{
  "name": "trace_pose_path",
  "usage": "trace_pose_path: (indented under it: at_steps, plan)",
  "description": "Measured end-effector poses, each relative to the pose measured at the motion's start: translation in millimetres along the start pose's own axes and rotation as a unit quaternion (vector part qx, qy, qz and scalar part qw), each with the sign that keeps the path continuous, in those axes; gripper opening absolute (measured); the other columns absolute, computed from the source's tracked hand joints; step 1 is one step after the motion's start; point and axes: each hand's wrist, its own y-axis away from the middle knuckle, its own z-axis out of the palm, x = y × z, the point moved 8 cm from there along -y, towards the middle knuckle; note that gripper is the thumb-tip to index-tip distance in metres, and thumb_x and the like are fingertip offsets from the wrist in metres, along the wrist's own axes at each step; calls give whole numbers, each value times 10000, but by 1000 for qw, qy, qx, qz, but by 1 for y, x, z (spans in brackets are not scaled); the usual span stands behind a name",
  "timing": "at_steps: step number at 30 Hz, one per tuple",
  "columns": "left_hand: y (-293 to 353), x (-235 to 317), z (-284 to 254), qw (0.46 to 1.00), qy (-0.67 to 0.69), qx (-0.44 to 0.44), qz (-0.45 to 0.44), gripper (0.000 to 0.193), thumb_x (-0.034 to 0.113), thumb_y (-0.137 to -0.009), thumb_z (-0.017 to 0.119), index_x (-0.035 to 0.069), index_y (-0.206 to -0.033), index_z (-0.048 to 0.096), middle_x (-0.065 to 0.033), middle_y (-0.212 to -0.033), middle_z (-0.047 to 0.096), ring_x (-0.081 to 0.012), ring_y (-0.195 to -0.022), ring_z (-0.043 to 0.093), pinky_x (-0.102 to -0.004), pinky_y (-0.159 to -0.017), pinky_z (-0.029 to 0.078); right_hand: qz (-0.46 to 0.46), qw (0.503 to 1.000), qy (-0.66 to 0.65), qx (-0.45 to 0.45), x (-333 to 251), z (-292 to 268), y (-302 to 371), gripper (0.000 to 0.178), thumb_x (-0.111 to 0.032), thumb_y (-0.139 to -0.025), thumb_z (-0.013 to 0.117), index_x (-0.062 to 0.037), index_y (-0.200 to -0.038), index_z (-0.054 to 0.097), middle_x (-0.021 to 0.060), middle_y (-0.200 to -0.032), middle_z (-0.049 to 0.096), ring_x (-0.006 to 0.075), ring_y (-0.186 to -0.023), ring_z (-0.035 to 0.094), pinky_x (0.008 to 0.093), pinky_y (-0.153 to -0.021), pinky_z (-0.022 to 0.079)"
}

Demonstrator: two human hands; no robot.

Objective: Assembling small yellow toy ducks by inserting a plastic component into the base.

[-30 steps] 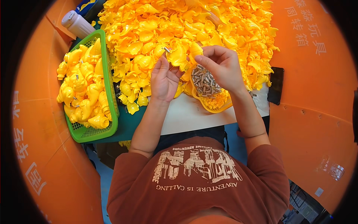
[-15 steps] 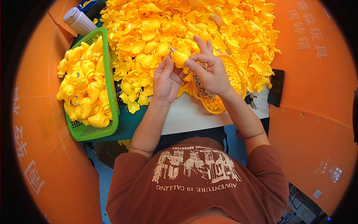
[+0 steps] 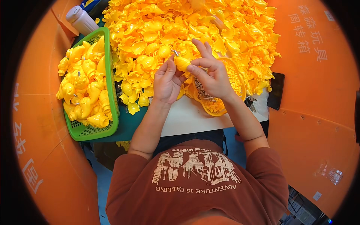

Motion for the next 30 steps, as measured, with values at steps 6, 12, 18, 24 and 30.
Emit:
trace_pose_path:
  at_steps: [6,12,18,24,30]
  plan:
    - [0,-2,-2,1000,3,-6,-12,268,226,-930,460,99,-1154,535,-56,-1079,590,-176,-952,586,-351,-775,505,-46,999,15,-21,-4,1,1,93,-91,-792,620,-11,-832,646,224,-1361,349,312,-1320,238,435,-1084,31]
    - [0,-2,0,1000,-8,9,4,283,223,-933,452,87,-1170,526,-70,-1106,577,-184,-973,578,-357,-787,505,-4,1000,17,19,2,1,4,93,-86,-771,635,-8,-819,648,241,-1305,414,323,-1288,308,437,-1083,65]
    - [5,0,13,999,-19,11,25,303,211,-929,462,60,-1189,499,-82,-1114,569,-189,-983,575,-344,-796,505,-99,979,158,87,-20,-1,7,105,-105,-730,661,-22,-792,655,286,-1196,483,461,-1181,386,482,-1052,188]
    - [3,-4,6,997,-56,-50,6,302,175,-916,486,35,-1183,488,-112,-1114,571,-213,-970,589,-351,-840,498,-69,991,107,50,-15,-9,6,117,-86,-751,650,-12,-841,656,242,-1236,481,366,-1220,400,413,-1042,249]
    - [-1,10,14,997,-60,-48,4,344,191,-931,444,-34,-1190,452,-178,-1142,553,-285,-1028,573,-382,-866,488,113,931,335,87,25,-108,5,122,-105,-762,629,-40,-858,666,148,-888,645,269,-964,581,337,-810,449]
